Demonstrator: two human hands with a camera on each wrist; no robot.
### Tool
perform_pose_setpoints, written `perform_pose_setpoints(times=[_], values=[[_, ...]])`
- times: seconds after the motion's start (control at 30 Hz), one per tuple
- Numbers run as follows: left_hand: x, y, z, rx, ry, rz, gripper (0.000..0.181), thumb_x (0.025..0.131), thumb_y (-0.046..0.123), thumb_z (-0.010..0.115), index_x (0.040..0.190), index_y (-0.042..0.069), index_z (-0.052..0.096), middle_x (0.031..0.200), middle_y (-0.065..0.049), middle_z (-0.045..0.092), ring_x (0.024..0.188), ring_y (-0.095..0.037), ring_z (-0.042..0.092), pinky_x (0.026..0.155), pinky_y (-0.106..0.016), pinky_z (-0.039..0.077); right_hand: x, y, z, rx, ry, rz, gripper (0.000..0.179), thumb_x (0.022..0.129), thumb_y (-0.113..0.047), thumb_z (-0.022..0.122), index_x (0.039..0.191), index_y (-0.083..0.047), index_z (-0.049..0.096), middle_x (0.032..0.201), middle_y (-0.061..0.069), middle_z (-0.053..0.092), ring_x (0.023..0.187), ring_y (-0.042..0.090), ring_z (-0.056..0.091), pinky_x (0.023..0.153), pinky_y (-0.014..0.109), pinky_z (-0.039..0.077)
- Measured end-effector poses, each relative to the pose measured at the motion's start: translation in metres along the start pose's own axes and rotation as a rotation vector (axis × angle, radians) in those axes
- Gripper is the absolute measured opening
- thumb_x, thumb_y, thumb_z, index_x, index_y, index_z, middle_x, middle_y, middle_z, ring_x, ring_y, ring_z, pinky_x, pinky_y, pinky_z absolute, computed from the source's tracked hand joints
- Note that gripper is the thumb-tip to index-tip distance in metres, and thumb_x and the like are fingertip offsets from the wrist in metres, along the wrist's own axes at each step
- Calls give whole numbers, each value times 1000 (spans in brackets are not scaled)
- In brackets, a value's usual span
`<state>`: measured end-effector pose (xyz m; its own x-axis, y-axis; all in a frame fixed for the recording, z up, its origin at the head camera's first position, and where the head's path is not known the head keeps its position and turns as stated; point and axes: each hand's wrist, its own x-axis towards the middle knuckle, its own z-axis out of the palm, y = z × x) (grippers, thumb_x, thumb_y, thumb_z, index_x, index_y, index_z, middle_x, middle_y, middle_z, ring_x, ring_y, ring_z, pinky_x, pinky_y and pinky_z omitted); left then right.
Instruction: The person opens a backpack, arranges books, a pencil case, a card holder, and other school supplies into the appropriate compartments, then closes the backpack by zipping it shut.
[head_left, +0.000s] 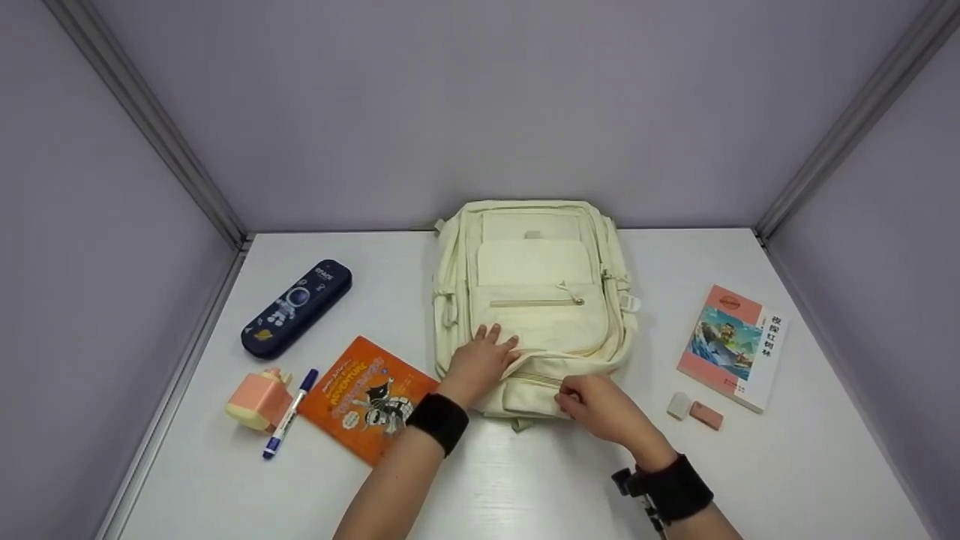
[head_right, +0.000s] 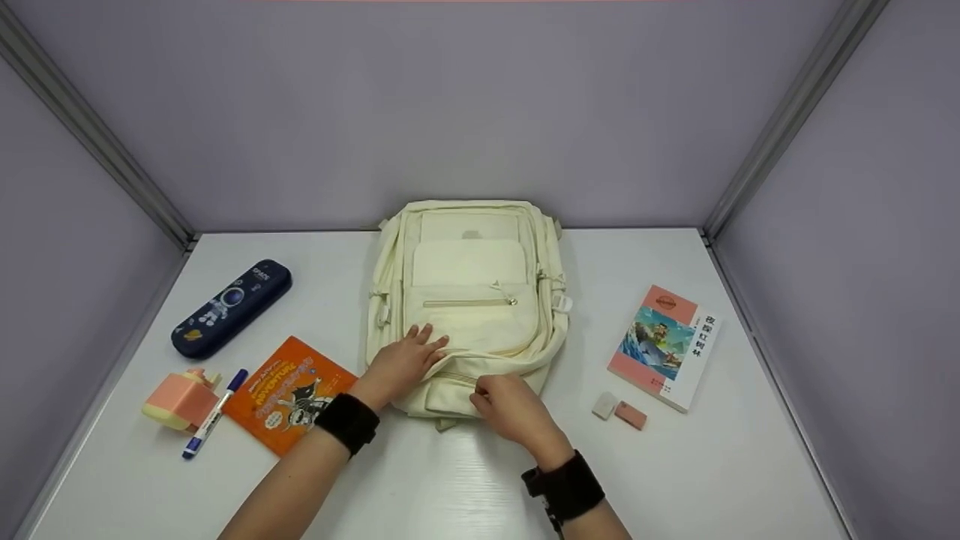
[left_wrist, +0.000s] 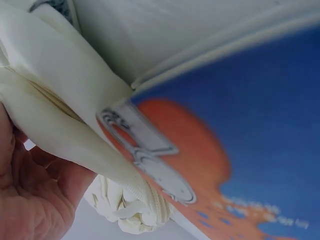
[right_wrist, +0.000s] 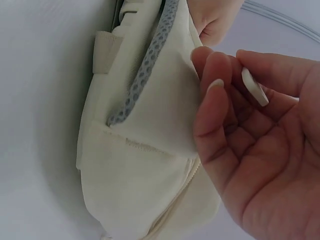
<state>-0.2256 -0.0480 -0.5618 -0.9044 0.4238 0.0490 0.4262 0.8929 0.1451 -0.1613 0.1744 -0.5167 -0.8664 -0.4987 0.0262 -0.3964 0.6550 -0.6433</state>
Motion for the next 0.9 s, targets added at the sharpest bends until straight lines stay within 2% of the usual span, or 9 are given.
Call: perform_pose_setpoints(times=[0.13,0.23,0.37,0.43,0.5,0.57,0.7,0.8,0.9], values=[[-2,-2,-4,-70,-43,-17,44,104,42,44,137,19,60,146,-16,47,133,-37,44,85,-49,53,0,-2,5,-43,49,31,25,95,-7,63,70,-13,62,60,-11,50,52,4,44,50,25,39],[-5,1,-12,-206,-42,-29,34,102,37,52,112,10,71,139,-15,55,128,-34,50,90,-47,51,-2,-2,5,-63,78,91,23,94,-8,64,72,-13,64,61,-10,51,52,5,46,50,26,40],[-13,16,-22,-309,155,15,17,96,23,67,90,8,72,110,-10,68,102,-26,64,86,-39,52,-5,-4,2,-80,113,140,24,92,-7,65,69,-12,64,58,-9,50,51,7,45,50,29,40],[-19,28,-27,-330,271,48,12,94,18,69,90,7,72,95,-7,68,86,-21,64,76,-33,52,-5,-5,1,-83,122,144,29,91,-4,64,64,-13,60,56,-9,48,49,7,43,49,28,38],[-24,40,-31,-375,331,75,11,94,15,67,92,6,73,85,-4,67,75,-16,62,69,-29,51,-6,-5,0,-81,124,139,34,90,-3,63,60,-14,56,53,-10,46,46,6,41,48,27,37],[-28,52,-33,-473,307,100,15,98,15,62,89,6,71,75,-1,63,63,-10,56,59,-23,46,-6,-5,0,-74,123,132,35,90,-2,63,59,-15,55,53,-10,46,46,6,41,47,26,37],[-32,68,-29,-669,158,104,27,104,18,51,83,9,65,62,5,54,51,-4,46,50,-19,38,-6,-5,0,-38,109,115,30,92,-3,63,64,-13,59,54,-10,49,46,5,44,46,26,39],[-32,75,-23,-736,74,88,33,106,23,45,79,13,61,61,9,53,52,-2,46,52,-19,39,-6,-4,2,-12,103,84,20,92,-3,63,75,-11,65,59,-10,52,49,5,47,47,26,42],[-30,78,-17,-770,35,90,35,107,26,43,81,15,63,65,10,55,57,-3,50,56,-20,42,-6,-1,4,2,107,46,15,90,-1,64,82,-13,67,64,-10,55,54,5,49,50,26,43]])
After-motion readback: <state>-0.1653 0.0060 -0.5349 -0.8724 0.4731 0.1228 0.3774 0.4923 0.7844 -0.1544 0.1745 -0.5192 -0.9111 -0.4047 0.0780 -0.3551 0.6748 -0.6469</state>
